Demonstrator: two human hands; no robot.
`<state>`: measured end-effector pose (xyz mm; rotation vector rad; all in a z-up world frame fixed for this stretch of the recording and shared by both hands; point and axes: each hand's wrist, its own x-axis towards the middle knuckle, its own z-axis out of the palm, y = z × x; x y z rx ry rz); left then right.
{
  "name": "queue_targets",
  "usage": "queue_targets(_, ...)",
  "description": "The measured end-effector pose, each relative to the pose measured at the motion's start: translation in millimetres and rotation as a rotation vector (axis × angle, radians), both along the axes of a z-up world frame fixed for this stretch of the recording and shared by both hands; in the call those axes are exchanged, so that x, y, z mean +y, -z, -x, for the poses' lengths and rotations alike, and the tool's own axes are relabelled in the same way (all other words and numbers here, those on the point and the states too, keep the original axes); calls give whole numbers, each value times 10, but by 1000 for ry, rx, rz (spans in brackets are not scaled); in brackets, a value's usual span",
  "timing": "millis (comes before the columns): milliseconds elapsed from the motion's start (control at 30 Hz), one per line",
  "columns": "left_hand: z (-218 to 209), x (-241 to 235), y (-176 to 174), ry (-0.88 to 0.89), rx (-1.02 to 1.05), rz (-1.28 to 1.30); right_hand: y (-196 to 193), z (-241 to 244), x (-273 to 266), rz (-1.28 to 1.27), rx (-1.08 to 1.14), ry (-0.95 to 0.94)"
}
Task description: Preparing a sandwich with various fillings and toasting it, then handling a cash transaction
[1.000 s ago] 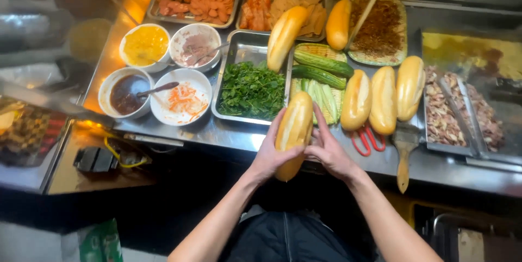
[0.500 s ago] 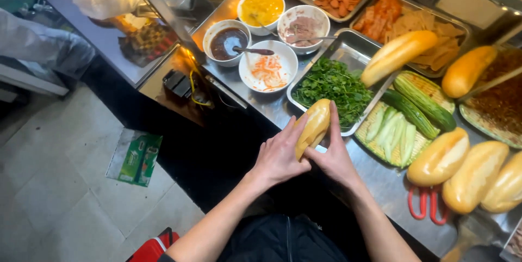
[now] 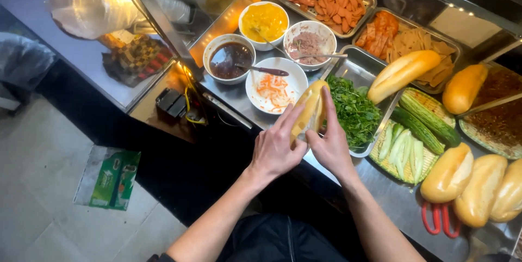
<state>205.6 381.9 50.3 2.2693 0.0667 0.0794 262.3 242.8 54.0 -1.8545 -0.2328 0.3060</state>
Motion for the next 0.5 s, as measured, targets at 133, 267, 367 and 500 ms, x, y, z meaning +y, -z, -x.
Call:
queue_targets(133,-223,465,102,159,-188,-47,-67,-139,512,125,-106,131)
queue_targets(267,-558,1123,120,219,-283,71,-100,-393,839,-37,-93,61)
queue_targets(367,-799,1500,161,174,-225,268,221,-597,836,-294,32,52)
queue_targets(500,-959,1573,207,180,-110,343,83,-696,1021,-154,-131,69)
